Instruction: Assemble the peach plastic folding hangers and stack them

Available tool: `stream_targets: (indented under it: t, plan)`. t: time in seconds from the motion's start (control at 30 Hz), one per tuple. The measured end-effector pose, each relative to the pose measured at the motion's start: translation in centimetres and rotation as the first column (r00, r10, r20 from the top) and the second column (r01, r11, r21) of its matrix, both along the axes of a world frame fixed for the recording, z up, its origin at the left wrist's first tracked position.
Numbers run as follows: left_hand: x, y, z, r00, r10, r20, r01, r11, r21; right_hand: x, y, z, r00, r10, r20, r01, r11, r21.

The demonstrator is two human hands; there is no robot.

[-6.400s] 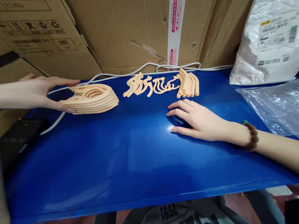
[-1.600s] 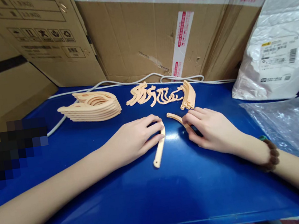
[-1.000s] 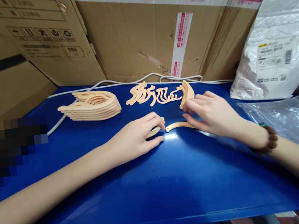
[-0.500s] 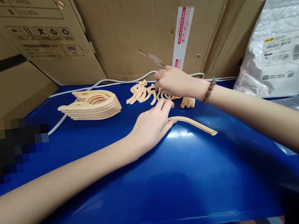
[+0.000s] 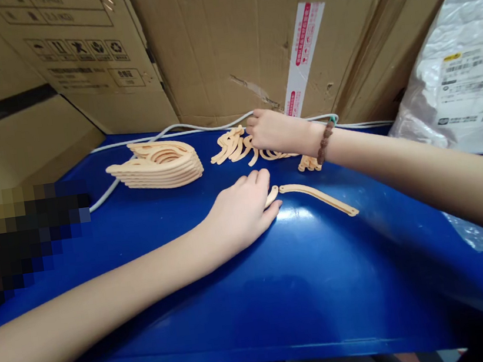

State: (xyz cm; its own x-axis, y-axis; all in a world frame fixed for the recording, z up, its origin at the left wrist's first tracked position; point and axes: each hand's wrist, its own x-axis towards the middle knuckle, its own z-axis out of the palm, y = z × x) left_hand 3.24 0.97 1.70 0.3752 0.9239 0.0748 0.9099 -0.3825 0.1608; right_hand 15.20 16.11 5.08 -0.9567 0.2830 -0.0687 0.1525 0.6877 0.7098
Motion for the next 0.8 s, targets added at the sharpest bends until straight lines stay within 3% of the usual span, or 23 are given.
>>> stream_targets:
  t: [0.17, 0.23, 0.3, 0.4, 0.47, 0.57, 0.63, 0.7, 0.8]
  plan:
    - [-0.1, -0.1, 0.7, 0.997, -0.045, -0.064, 0.041, 0.997, -0.062, 1.4, -0.9, 2.2, 0.997, -0.044, -0.070, 0.045, 0.999, 0.007]
    - [-0.2, -0.3, 0.5, 0.997, -0.057, -0.059, 0.054, 0.997, -0.064, 2.5, -2.1, 3.0, 0.978, -0.092, -0.189, 0.084, 0.995, -0.049]
    - [-0.2, -0.6, 0.3, 0.998, -0.062, -0.029, 0.061, 0.996, -0.064, 3.6, -4.1, 3.1, 0.896, -0.224, -0.384, 0.165, 0.970, -0.180]
    - [-0.3, -1.2, -0.2, 0.994, -0.113, 0.016, 0.113, 0.993, -0.037, 5.1, -7.8, 1.8, 0.719, -0.412, -0.560, 0.165, 0.884, -0.438]
    - [-0.4, -1.4, -0.4, 0.989, -0.143, 0.028, 0.143, 0.989, -0.023, 5.9, -10.0, 0.5, 0.686, -0.469, -0.556, 0.150, 0.839, -0.523]
    - [-0.5, -1.6, -0.5, 0.987, -0.162, 0.012, 0.162, 0.986, -0.029, 7.1, -12.2, -1.3, 0.667, -0.527, -0.526, 0.298, 0.836, -0.461]
    - [-0.6, -1.7, -0.5, 0.984, -0.180, -0.015, 0.179, 0.984, -0.014, 7.7, -12.8, -2.0, 0.661, -0.568, -0.490, 0.330, 0.807, -0.489]
    - [-0.7, -1.7, -0.5, 0.982, -0.186, -0.027, 0.186, 0.982, 0.007, 8.1, -13.0, -2.2, 0.629, -0.621, -0.468, 0.316, 0.754, -0.575]
    - [-0.8, -1.6, -0.6, 0.987, -0.156, -0.031, 0.156, 0.988, 0.013, 8.1, -12.9, -2.0, 0.556, -0.674, -0.487, 0.180, 0.669, -0.721]
